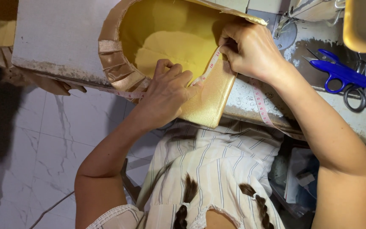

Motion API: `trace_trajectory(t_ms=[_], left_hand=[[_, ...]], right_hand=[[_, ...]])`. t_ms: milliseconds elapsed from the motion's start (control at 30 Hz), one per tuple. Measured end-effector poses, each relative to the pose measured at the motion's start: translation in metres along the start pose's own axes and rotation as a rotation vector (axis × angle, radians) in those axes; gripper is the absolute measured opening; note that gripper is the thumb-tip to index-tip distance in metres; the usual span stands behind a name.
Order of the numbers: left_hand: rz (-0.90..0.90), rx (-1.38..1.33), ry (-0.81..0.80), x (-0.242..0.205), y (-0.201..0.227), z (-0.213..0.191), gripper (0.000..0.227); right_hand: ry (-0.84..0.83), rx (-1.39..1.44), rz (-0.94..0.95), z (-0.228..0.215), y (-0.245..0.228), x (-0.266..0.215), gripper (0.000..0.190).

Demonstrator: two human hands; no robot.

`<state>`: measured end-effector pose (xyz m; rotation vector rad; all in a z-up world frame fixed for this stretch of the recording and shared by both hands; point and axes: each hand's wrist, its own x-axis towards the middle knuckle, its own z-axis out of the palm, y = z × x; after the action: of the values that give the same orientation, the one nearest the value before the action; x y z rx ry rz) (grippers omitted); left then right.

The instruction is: Measuring the circumference of a circular fabric piece and adjusting the pleated edges at a sewing workstation.

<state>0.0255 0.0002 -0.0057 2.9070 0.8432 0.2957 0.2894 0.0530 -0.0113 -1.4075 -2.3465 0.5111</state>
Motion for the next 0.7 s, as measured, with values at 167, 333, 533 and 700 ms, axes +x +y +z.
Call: trace_trajectory(t_ms=[167,333,533,700], left_hand=[[0.01,-0.003,0.03,0.0,0.0,-0.001,0.067],[-0.005,-0.047,0.07,-0.001,0.001,-0.004,0.069],[-0.15,-0.197,0.036,-0.011,-0.002,-0.038,0.062],[-0.208,-0.175,0.205,-0.041,-0.072,-0.062,0.076]], right_hand=[[0.002,0.016,0.008,0.0,-0.001,0.0,0.01],[0.022,-0.031,-0.081,-0.006,-0.011,-0.008,0.013],[0.141,0.023,-0.265,-0.032,-0.042,-0.06,0.012],[-0.002,0.296,-0.268,-0.062,-0.092,-0.12,0.014]])
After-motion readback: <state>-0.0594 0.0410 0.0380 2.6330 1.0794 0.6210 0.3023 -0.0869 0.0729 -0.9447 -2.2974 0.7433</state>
